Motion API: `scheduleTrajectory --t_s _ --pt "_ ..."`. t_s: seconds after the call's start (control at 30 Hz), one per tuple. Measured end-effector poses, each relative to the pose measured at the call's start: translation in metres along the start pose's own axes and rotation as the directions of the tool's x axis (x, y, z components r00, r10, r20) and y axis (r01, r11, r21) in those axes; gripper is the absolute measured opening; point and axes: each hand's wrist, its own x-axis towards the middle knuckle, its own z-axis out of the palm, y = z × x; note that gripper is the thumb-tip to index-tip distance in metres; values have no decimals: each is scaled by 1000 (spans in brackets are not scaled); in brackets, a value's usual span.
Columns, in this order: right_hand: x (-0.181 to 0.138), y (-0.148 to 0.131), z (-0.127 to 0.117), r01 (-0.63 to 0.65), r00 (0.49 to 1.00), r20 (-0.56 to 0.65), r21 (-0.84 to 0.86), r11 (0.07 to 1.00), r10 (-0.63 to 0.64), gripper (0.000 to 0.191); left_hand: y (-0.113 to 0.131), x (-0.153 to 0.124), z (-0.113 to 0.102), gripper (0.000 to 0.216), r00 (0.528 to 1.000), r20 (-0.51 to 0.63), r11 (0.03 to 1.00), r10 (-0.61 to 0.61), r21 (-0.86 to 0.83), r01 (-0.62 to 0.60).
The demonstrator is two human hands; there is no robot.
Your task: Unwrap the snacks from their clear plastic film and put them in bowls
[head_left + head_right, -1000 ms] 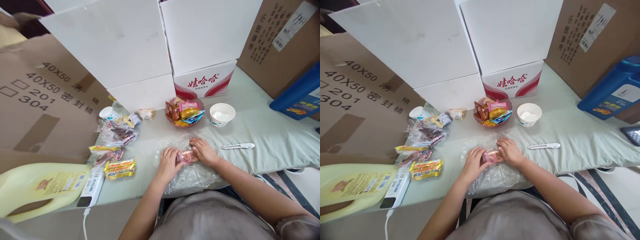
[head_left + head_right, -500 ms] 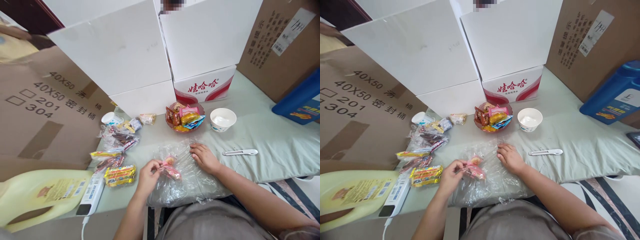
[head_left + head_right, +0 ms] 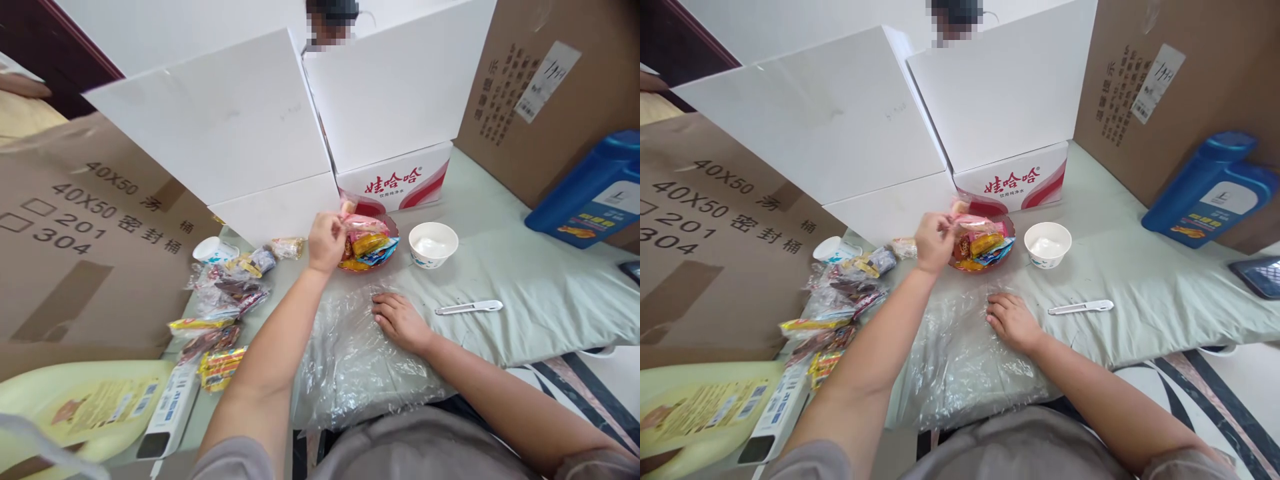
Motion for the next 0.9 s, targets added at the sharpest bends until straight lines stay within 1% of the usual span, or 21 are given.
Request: scheduleTrajectory --t_s 0.03,0.07,0.1,0.13,0.17,0.2,0.23,0.3,0.33,0.37,0.43,0.47,0.5,0.53,0.6,0.67,0.73,0.8,0.83,0.87,0.9 --pt "0 0 0 1 1000 -5 1 1000 -1 23 -3 3 6 5 987 147 993 71 85 -84" --pt "0 0 -1 2 1000 -7 2 1000 -2 22 -6 4 11 13 947 302 976 112 146 -162" --pt "0 0 -1 2 1000 -8 5 1000 -2 22 -8 2 13 24 894 431 959 123 179 -219" --pt "0 0 -1 2 1000 -6 9 1000 -2 21 -9 -1 14 34 851 513 948 115 198 -248" --pt "0 0 -1 2 1000 -5 12 1000 -2 20 -7 -6 12 42 834 543 944 101 213 -253" --pt "0 0 -1 2 1000 -2 14 1000 -2 19 -4 -13 9 46 843 531 944 87 227 -241" --pt "0 0 -1 2 1000 2 12 1000 -2 19 2 -21 5 47 867 491 945 81 238 -223" --pt "-1 0 0 -4 1000 14 -8 1000 4 19 18 -43 -4 42 907 410 952 95 228 -203" --pt "-1 -1 0 -12 1000 22 -30 999 13 20 27 -56 -9 38 908 404 957 110 203 -206" --pt "-1 -2 0 -26 999 28 -61 998 28 22 34 -70 -12 33 892 436 963 120 167 -212" --pt "-2 -5 1 -74 996 34 -146 987 79 31 42 -100 -18 24 818 567 970 96 132 -205" --pt "-2 -7 1 -105 993 32 -192 976 113 37 41 -114 -21 22 781 623 968 41 168 -185" --pt "-2 -9 1 -136 989 32 -234 963 147 43 36 -126 -24 22 757 653 958 -40 240 -155" --pt "-3 -11 2 -164 983 34 -267 950 179 47 27 -137 -28 25 749 648 936 -137 333 -117" --pt "-3 -13 3 -197 973 54 -310 930 224 52 3 -151 -38 37 773 553 865 -310 502 -12" --pt "-2 -13 3 -211 963 91 -321 923 252 54 -18 -159 -52 39 814 428 815 -393 573 92" --pt "0 -11 -3 -230 954 114 -311 922 277 57 -26 -164 -69 33 864 342 833 -370 534 146" --pt "1 -8 -16 -235 957 104 -274 932 272 56 -18 -170 -87 25 905 319 907 -280 397 140" --pt "1 -7 -26 -217 966 88 -242 946 244 54 -10 -174 -96 22 915 334 945 -227 303 124" --pt "-1 -6 -39 -181 977 72 -198 963 199 50 0 -179 -106 20 913 368 974 -176 201 107" --pt "-4 -6 -53 -127 988 67 -143 981 138 47 9 -186 -116 19 898 421 990 -128 104 93"
